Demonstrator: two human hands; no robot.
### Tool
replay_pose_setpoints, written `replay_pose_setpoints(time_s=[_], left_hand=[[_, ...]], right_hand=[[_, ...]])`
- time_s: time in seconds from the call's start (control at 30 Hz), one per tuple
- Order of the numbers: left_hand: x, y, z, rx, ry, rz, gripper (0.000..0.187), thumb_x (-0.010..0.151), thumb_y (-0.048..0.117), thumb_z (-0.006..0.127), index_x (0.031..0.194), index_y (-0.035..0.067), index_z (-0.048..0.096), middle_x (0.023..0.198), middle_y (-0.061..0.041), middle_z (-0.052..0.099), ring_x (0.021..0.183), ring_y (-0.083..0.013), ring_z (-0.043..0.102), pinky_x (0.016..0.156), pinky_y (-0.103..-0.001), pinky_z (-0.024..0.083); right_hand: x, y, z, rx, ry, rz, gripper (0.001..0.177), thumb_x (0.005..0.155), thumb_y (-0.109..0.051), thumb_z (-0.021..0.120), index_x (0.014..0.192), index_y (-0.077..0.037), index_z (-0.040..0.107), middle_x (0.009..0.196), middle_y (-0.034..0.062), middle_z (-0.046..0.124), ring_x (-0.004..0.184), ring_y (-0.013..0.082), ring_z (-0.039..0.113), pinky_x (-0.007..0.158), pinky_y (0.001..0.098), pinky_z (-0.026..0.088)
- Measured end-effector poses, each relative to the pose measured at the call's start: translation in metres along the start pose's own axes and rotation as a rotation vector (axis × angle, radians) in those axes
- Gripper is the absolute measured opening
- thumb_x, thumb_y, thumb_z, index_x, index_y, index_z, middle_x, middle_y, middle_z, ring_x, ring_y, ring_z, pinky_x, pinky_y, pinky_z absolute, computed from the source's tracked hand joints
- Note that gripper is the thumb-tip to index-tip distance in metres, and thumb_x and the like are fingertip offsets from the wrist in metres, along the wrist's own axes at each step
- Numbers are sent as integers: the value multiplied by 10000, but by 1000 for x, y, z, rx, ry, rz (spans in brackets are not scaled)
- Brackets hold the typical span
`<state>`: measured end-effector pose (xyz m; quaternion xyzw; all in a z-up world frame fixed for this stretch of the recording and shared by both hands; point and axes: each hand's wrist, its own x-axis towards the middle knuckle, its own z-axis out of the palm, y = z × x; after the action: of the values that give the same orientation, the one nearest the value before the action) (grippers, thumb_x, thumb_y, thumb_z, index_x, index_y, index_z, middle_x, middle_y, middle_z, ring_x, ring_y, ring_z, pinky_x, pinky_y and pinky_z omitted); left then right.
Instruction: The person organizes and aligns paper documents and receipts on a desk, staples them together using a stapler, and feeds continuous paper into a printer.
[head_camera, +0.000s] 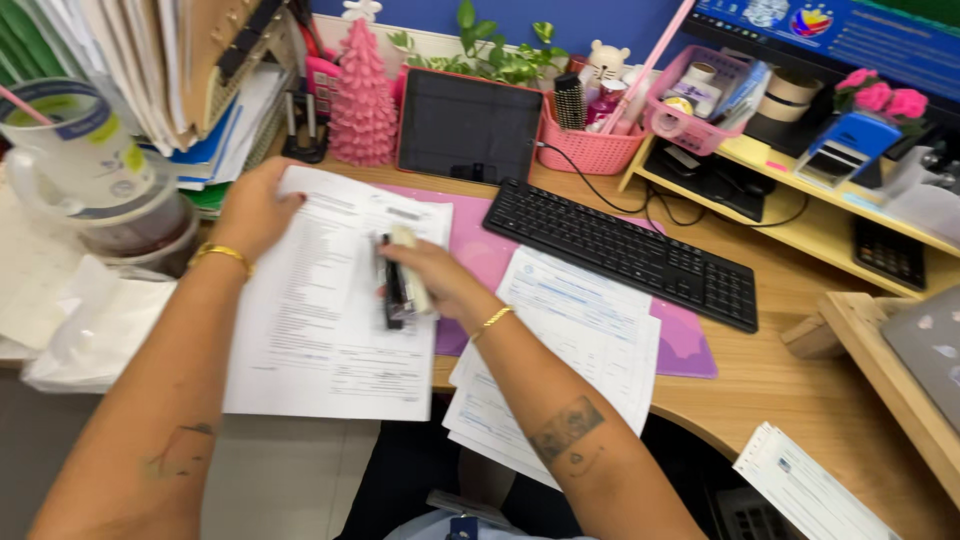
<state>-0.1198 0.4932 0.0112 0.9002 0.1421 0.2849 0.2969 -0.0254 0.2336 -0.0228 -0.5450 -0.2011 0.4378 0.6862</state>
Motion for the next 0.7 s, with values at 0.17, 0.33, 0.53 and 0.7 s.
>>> replay_pose_setpoints(time_s=[0.17,0.33,0.53,0.7], left_hand=[[-29,-37,-28,224,14,-92,578,927,83,685,1481,123,529,1267,-237,666,1162,-421,631,992,-488,492],[-62,-66,19,675,116,250,727,870,23,546,1583,92,422,1595,-299,367,1430,-463,355,1065,-554,358],[-45,0,43,820,108,431,657,943,101,559,1588,157,451,1736,-153,243,1605,-347,230,1266,-572,251],[-24,105,134,308,118,570,609,926,107,569,1520,33,457,1685,-223,248,1563,-402,224,1222,-583,233]], right_hand=[[29,34,72,-107,-87,104,395,942,-273,663,1209,9,594,928,134,677,699,220,728,537,360,601],[27,45,79,-147,-54,82,421,951,-268,668,1222,49,614,935,158,690,678,233,717,540,350,593],[25,44,56,12,-71,8,377,970,-280,684,1173,24,589,927,144,687,705,218,722,576,339,598],[-42,3,-77,-120,273,-47,442,828,-140,717,1199,-67,487,900,104,646,692,225,686,561,367,586]])
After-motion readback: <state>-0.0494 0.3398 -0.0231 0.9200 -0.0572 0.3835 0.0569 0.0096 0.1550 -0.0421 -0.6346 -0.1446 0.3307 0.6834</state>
